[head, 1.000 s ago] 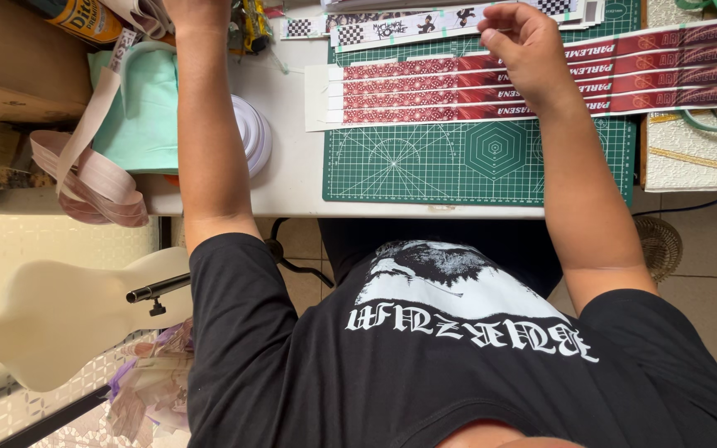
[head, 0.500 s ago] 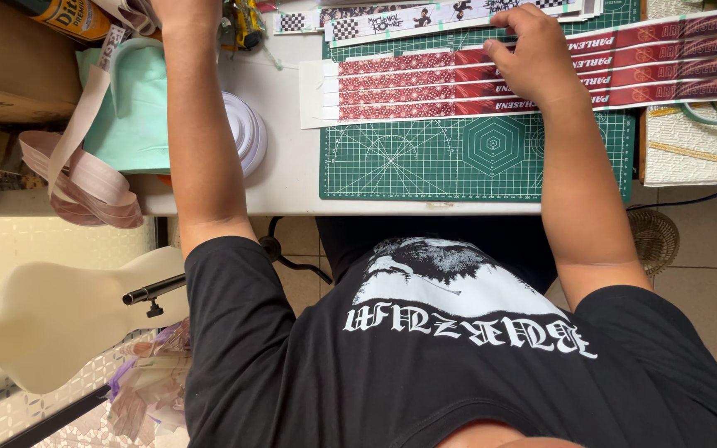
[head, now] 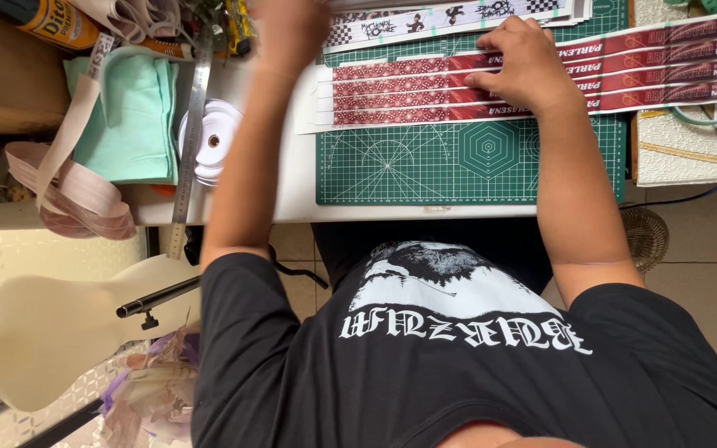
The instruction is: The person handles printed lanyard ribbons and small white paper pieces on a green cutting mat. They fold and align the ribbons, then place paper pieces on top and press them down. The person repeats this process with multiple ribbons, arranging them in parallel rows on the mat.
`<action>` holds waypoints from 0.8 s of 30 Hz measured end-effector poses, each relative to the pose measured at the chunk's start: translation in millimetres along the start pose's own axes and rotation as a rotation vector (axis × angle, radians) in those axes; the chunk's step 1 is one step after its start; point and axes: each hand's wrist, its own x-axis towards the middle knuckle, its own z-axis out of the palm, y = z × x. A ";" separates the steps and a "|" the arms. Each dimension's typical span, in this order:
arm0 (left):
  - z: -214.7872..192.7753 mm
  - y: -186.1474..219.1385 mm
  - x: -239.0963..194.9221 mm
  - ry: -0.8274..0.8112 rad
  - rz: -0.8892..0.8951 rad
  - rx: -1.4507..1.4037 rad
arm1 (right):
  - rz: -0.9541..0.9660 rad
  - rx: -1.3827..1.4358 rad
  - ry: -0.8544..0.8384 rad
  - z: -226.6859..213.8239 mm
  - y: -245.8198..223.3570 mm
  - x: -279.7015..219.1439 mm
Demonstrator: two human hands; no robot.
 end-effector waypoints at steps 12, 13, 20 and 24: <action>9.7 166.2 12.3 -0.405 0.151 -0.422 | -0.227 0.057 0.074 9.7 3.5 6.5; 11.3 163.0 9.9 -0.379 0.155 -0.450 | -0.219 0.045 0.075 4.8 2.2 6.7; 5.8 123.2 4.2 -0.458 0.071 -0.394 | 0.039 0.022 0.002 -19.0 15.0 0.4; -12.8 104.9 2.1 -0.633 -0.095 -0.382 | -0.056 0.186 0.003 4.3 18.9 8.8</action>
